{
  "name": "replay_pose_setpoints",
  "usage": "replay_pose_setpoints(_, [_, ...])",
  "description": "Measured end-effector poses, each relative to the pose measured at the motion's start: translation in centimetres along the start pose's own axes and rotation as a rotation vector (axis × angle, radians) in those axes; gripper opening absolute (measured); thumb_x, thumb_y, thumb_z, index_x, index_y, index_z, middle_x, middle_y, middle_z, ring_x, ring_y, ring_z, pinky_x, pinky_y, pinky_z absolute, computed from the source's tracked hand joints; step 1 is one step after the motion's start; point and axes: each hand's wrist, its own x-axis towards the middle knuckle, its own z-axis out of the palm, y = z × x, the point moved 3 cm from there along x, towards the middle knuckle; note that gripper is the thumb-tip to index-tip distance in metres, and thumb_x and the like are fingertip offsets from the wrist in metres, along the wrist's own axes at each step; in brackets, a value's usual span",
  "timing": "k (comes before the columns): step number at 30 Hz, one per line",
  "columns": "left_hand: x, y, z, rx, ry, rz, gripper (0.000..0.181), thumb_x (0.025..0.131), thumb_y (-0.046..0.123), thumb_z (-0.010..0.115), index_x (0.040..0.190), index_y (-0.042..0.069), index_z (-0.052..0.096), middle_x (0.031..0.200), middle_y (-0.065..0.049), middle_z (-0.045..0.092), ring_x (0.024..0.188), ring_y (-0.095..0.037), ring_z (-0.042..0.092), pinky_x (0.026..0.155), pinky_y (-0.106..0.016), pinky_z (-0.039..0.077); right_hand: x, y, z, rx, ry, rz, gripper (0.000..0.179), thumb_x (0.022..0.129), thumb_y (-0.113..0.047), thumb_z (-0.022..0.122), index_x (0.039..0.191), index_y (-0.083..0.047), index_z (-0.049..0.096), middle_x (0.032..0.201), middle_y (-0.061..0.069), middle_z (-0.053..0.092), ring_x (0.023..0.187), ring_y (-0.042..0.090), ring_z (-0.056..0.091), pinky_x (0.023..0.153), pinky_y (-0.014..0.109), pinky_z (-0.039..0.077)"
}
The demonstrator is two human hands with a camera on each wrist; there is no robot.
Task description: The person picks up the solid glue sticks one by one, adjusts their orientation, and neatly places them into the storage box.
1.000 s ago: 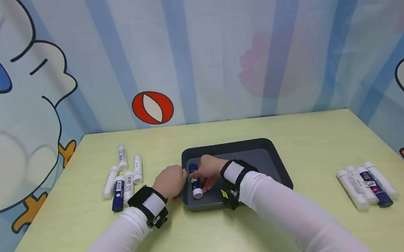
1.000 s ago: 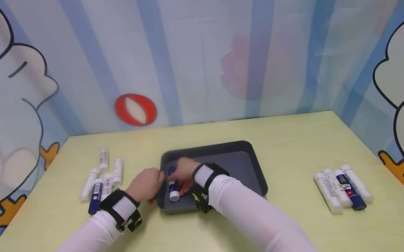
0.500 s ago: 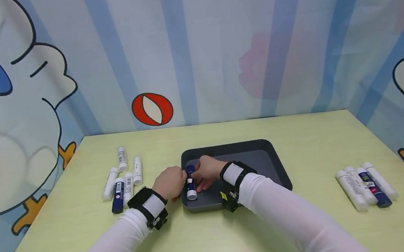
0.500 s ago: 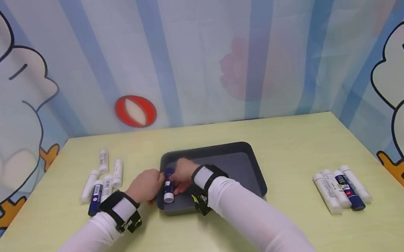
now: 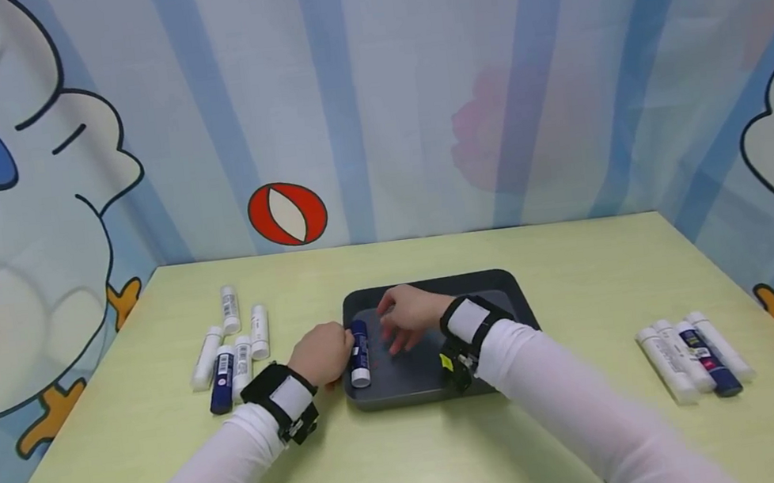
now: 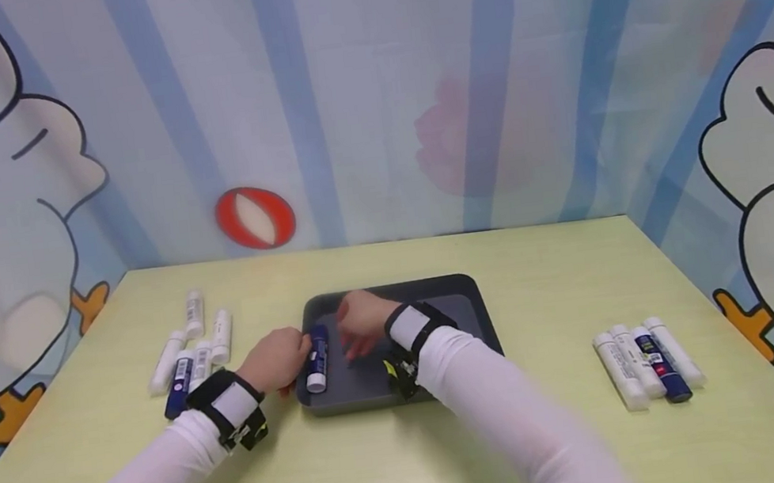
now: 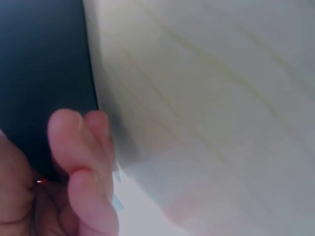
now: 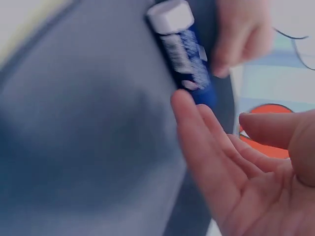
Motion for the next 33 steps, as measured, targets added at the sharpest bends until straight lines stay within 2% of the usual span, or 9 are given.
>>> replay_pose_setpoints(3, [-0.1, 0.1, -0.1, -0.006, -0.005, -0.004, 0.034, 0.096, 0.018, 0.032, 0.068, 0.006, 0.046, 0.041, -0.001, 0.047, 0.031, -0.013, 0.046, 0.043, -0.026, 0.041, -1.1, -0.4, -1.7, -0.055, 0.025, -0.068, 0.031, 0.096, -0.015, 0.042, 0.124, -0.001, 0.042, 0.097, 0.012, 0.063, 0.076, 0.023, 0.064, 0.066, 0.037, 0.049])
replay_pose_setpoints(7, [-0.1, -0.1, 0.0, -0.002, -0.013, -0.006, 0.034, 0.097, 0.019, 0.031, 0.069, 0.006, 0.046, 0.042, 0.000, 0.047, 0.031, -0.013, 0.046, 0.042, -0.025, 0.041, -3.2, -0.8, -4.1, -0.077, 0.104, -0.151, 0.032, 0.095, -0.022, 0.044, 0.123, -0.005, 0.044, 0.099, 0.009, 0.062, 0.077, 0.021, 0.063, 0.067, 0.037, 0.048])
replay_pose_setpoints(11, [-0.1, -0.4, -0.1, 0.013, -0.012, -0.012, 0.034, 0.097, 0.019, 0.032, 0.069, 0.006, 0.046, 0.042, 0.000, 0.047, 0.031, -0.013, 0.047, 0.042, -0.025, 0.041, -5.9, -1.0, -6.2, -0.087, 0.175, -0.182, 0.033, 0.094, -0.025, 0.046, 0.121, -0.006, 0.046, 0.098, 0.010, 0.061, 0.075, 0.019, 0.062, 0.064, 0.034, 0.047])
replay_pose_setpoints(14, [-0.1, -0.5, -0.4, 0.012, -0.013, -0.013, 0.033, 0.097, 0.019, 0.032, 0.069, 0.006, 0.046, 0.042, -0.001, 0.047, 0.031, -0.014, 0.047, 0.042, -0.026, 0.041, -7.9, -0.7, -7.7, -0.142, 0.221, -0.197, 0.033, 0.094, -0.025, 0.046, 0.119, -0.005, 0.047, 0.098, 0.011, 0.061, 0.073, 0.018, 0.060, 0.063, 0.036, 0.046])
replay_pose_setpoints(23, [-0.1, -0.5, -0.3, 0.012, -0.004, 0.024, 0.034, 0.097, 0.019, 0.032, 0.069, 0.006, 0.047, 0.041, -0.001, 0.047, 0.031, -0.013, 0.046, 0.046, -0.024, 0.042, -14.2, 2.3, -12.5, -0.243, 0.348, -0.218, 0.040, 0.093, -0.031, 0.047, 0.121, -0.001, 0.045, 0.102, 0.010, 0.060, 0.079, 0.018, 0.061, 0.065, 0.037, 0.048])
replay_pose_setpoints(29, [-0.3, -0.2, -0.4, 0.014, -0.015, 0.024, 0.035, 0.097, 0.019, 0.031, 0.068, 0.006, 0.047, 0.040, -0.001, 0.047, 0.031, -0.013, 0.047, 0.047, -0.024, 0.042, -18.0, 5.4, -14.8, -0.328, 0.417, -0.170, 0.045, 0.093, -0.035, 0.047, 0.123, -0.002, 0.043, 0.107, 0.013, 0.058, 0.080, 0.015, 0.060, 0.064, 0.035, 0.047])
replay_pose_setpoints(33, [-0.5, -0.2, -0.5, 0.016, -0.008, 0.020, 0.035, 0.097, 0.019, 0.032, 0.068, 0.006, 0.047, 0.041, -0.001, 0.047, 0.031, -0.013, 0.046, 0.046, -0.025, 0.041, -19.8, 7.6, -16.3, -0.402, 0.471, -0.123, 0.050, 0.093, -0.037, 0.045, 0.125, 0.000, 0.040, 0.112, 0.019, 0.054, 0.082, 0.019, 0.060, 0.064, 0.035, 0.047])
